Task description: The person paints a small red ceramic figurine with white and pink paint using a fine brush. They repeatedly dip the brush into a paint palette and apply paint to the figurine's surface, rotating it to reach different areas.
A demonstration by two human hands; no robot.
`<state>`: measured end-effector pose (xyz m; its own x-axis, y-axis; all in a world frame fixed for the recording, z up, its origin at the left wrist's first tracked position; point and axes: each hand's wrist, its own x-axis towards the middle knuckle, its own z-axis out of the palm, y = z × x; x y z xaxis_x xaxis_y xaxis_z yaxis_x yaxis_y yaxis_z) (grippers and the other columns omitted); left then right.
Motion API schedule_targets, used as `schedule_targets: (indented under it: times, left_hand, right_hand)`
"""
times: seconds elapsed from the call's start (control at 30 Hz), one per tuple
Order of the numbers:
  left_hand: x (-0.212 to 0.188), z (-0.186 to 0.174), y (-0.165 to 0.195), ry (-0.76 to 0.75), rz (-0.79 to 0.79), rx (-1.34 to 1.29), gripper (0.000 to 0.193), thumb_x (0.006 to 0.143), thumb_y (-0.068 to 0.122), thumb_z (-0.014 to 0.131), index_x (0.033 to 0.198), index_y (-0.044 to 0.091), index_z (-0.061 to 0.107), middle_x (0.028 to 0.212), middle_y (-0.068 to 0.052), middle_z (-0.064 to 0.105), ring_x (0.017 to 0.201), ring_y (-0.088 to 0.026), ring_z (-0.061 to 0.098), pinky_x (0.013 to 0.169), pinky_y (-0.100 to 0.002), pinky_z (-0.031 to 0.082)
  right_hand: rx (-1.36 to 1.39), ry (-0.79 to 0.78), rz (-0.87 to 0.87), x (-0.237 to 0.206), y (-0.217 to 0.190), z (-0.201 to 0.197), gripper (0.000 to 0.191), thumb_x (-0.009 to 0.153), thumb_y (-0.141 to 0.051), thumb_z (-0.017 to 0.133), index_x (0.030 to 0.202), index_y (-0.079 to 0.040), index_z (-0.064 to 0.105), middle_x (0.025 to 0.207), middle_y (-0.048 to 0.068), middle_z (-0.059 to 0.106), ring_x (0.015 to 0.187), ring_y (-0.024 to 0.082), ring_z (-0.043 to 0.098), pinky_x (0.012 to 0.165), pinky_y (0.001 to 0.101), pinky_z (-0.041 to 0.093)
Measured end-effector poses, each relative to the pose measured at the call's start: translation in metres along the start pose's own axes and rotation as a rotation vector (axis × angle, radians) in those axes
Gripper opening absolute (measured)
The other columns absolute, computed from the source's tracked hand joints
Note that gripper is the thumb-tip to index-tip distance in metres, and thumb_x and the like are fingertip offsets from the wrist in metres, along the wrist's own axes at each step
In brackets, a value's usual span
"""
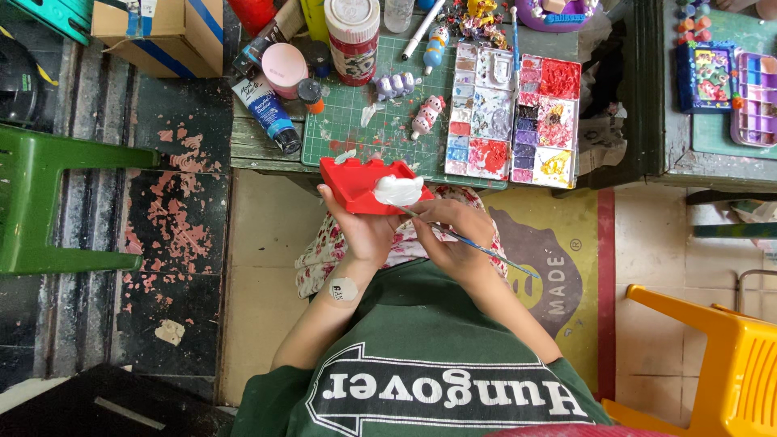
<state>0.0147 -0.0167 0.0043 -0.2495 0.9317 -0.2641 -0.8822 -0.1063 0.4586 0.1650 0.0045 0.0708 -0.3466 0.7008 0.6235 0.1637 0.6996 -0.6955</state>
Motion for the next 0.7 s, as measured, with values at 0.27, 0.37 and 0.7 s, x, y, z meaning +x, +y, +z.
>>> schedule_targets:
  times: [0.27, 0.37, 0.7]
  left_hand:
    - [-0.003, 0.004, 0.004, 0.011, -0.009, 0.011, 0.090, 0.085, 0.088, 0.030, 0.152, 0.028, 0.033, 0.154, -0.003, 0.043, 0.144, -0.034, 0.046, 0.108, -0.063, 0.046]
    - [-0.002, 0.005, 0.006, 0.008, -0.004, -0.007, 0.090, 0.085, 0.088, 0.030, 0.153, 0.029, 0.032, 0.156, -0.003, 0.042, 0.144, -0.034, 0.046, 0.109, -0.064, 0.046]
    - [-0.002, 0.006, 0.011, 0.020, -0.006, -0.034, 0.094, 0.082, 0.091, 0.028, 0.153, 0.028, 0.034, 0.154, -0.002, 0.045, 0.142, -0.036, 0.048, 0.103, -0.067, 0.048]
  right_hand:
    - [-0.036, 0.001, 0.042, -0.004, 0.002, -0.002, 0.023, 0.085, 0.004, 0.081, 0.096, -0.005, 0.063, 0.097, 0.011, 0.076, 0.077, 0.016, 0.073, 0.062, 0.0259, 0.054]
    - [-0.064, -0.002, 0.049, -0.004, 0.002, -0.002, 0.022, 0.085, 0.003, 0.081, 0.096, -0.005, 0.063, 0.097, 0.011, 0.077, 0.078, 0.017, 0.074, 0.063, 0.0261, 0.054]
    - [-0.044, -0.009, 0.069, -0.002, 0.002, -0.004, 0.021, 0.086, 0.003, 0.080, 0.096, -0.004, 0.064, 0.098, 0.011, 0.077, 0.079, 0.018, 0.075, 0.064, 0.0258, 0.055]
